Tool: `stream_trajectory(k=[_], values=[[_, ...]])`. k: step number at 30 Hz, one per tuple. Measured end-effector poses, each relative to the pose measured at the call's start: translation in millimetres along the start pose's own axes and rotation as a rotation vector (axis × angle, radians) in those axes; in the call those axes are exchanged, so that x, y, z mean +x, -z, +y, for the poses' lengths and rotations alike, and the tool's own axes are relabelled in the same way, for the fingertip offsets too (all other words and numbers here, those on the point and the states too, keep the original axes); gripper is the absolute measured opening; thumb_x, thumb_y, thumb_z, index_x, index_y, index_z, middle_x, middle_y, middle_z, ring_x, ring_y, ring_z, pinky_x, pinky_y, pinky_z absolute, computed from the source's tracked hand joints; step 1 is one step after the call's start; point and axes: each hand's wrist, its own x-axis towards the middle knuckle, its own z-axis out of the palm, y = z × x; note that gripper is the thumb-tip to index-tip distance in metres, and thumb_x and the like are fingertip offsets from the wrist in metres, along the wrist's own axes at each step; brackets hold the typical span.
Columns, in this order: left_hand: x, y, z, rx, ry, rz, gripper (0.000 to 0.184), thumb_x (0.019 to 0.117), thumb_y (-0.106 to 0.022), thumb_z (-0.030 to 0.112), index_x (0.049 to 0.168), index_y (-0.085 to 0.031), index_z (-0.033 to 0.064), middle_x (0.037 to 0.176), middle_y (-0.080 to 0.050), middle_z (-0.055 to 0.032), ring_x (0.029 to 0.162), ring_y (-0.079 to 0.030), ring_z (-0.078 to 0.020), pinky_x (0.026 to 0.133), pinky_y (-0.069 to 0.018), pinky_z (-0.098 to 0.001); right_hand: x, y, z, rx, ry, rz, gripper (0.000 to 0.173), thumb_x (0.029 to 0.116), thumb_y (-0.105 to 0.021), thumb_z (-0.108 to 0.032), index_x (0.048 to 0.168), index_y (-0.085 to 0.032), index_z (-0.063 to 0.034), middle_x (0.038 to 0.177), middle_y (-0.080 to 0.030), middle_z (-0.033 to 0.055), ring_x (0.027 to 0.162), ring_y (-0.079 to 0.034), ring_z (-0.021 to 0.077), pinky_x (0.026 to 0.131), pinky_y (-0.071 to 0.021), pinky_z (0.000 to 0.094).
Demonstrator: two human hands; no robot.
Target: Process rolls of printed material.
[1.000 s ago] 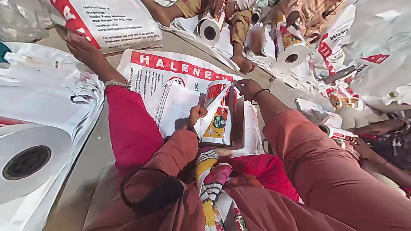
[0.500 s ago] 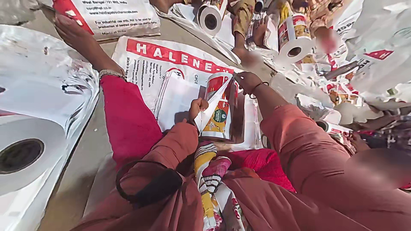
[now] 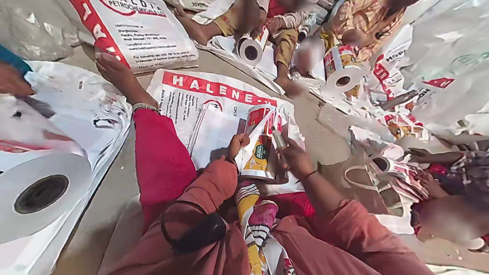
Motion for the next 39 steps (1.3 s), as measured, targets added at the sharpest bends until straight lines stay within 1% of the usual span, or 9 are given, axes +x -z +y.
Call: stream_trajectory(k=[5,9,11,13,16,19,22,29,39], values=[[-11,-23,26,0.632,0.095,0.144,0.030,0.1013,-0.041,0.012,0.073,-0.051,0.0077,0.065,-0.047,0.0030,0.062,-0.047,-0.0055,0.064,-0.0439,-0.0252,1,-31,47,0.194,0.081,0.088,0.059,0.1077,-0.039,-0.006,0.163,-0.022,-0.0131,0.090,-0.064,0.0124,0.051,-0.055,0.0134,0.047,-0.0512,0.0277],[-9,-34,62,1.548,0.021,-0.168,0.039,0.0957,-0.072,0.028,0.071,-0.062,0.0000,0.078,-0.062,-0.0155,0.085,-0.063,-0.0330,0.085,-0.0521,-0.0510,11,-34,47,0.200,0.082,0.064,0.058,0.1077,-0.038,-0.006,0.163,-0.022,-0.0115,0.090,-0.065,0.0140,0.050,-0.057,0.0155,0.048,-0.0541,0.0302],[-13,-43,71,1.661,0.219,-0.144,0.032,0.0890,-0.081,0.025,0.102,-0.068,-0.0013,0.110,-0.064,-0.0234,0.100,-0.066,-0.0398,0.090,-0.0558,-0.0560,15,-35,43,0.186,0.019,0.069,0.057,0.1089,-0.039,-0.008,0.163,-0.022,-0.0134,0.087,-0.064,0.0133,0.048,-0.054,0.0148,0.045,-0.0510,0.0289],[-15,-52,73,1.635,0.316,-0.007,0.064,0.0803,-0.088,0.017,0.136,-0.058,0.0087,0.143,-0.049,-0.0242,0.101,-0.069,-0.0415,0.083,-0.0601,-0.0581,25,-31,33,0.093,-0.027,0.135,0.055,0.1090,-0.041,-0.010,0.162,-0.026,-0.0146,0.087,-0.064,0.0129,0.050,-0.056,0.0153,0.045,-0.0512,0.0304],[-15,-58,81,1.595,0.400,0.096,0.095,0.0790,-0.089,0.019,0.159,-0.036,0.0189,0.161,-0.032,-0.0230,0.097,-0.070,-0.0425,0.081,-0.0597,-0.0582,56,-6,17,-0.312,0.010,0.221,0.054,0.1059,-0.050,-0.015,0.158,-0.036,-0.0123,0.124,-0.065,0.0187,0.092,-0.066,0.0264,0.079,-0.0554,0.0466],[-10,-49,83,1.538,0.457,0.036,0.063,0.0899,-0.080,0.028,0.140,-0.055,-0.0008,0.146,-0.051,-0.0259,0.119,-0.064,-0.0419,0.100,-0.0526,-0.0591,99,26,-9,-0.715,0.009,0.247,0.056,0.1051,-0.051,-0.017,0.159,-0.037,-0.0100,0.130,-0.064,0.0250,0.113,-0.066,0.0392,0.098,-0.0505,0.0594],[-6,-41,81,1.525,0.529,-0.077,0.041,0.1017,-0.064,0.036,0.120,-0.069,-0.0012,0.126,-0.067,-0.0229,0.121,-0.064,-0.0394,0.104,-0.0484,-0.0618,128,40,-28,-0.921,-0.014,0.213,0.053,0.1058,-0.050,-0.016,0.157,-0.041,-0.0111,0.121,-0.068,0.0239,0.105,-0.067,0.0411,0.093,-0.0515,0.0619],[-6,-38,77,1.219,0.580,-0.131,0.042,0.1121,-0.043,0.031,0.123,-0.065,-0.0032,0.117,-0.067,-0.0261,0.115,-0.064,-0.0400,0.102,-0.0463,-0.0621,144,40,-40,-0.995,-0.125,0.144,0.045,0.1100,-0.044,-0.025,0.155,-0.045,-0.0184,0.108,-0.069,0.0196,0.073,-0.070,0.0310,0.070,-0.0596,0.0514],[-4,-26,74,1.052,0.593,-0.068,0.036,0.1105,-0.047,0.027,0.124,-0.066,-0.0011,0.118,-0.068,-0.0251,0.113,-0.065,-0.0377,0.100,-0.0477,-0.0611,96,46,-96,-1.078,-0.228,-0.145,0.046,0.1095,-0.046,-0.044,0.148,-0.053,-0.0192,0.094,-0.069,0.0124,0.056,-0.055,0.0185,0.054,-0.0494,0.0382]])
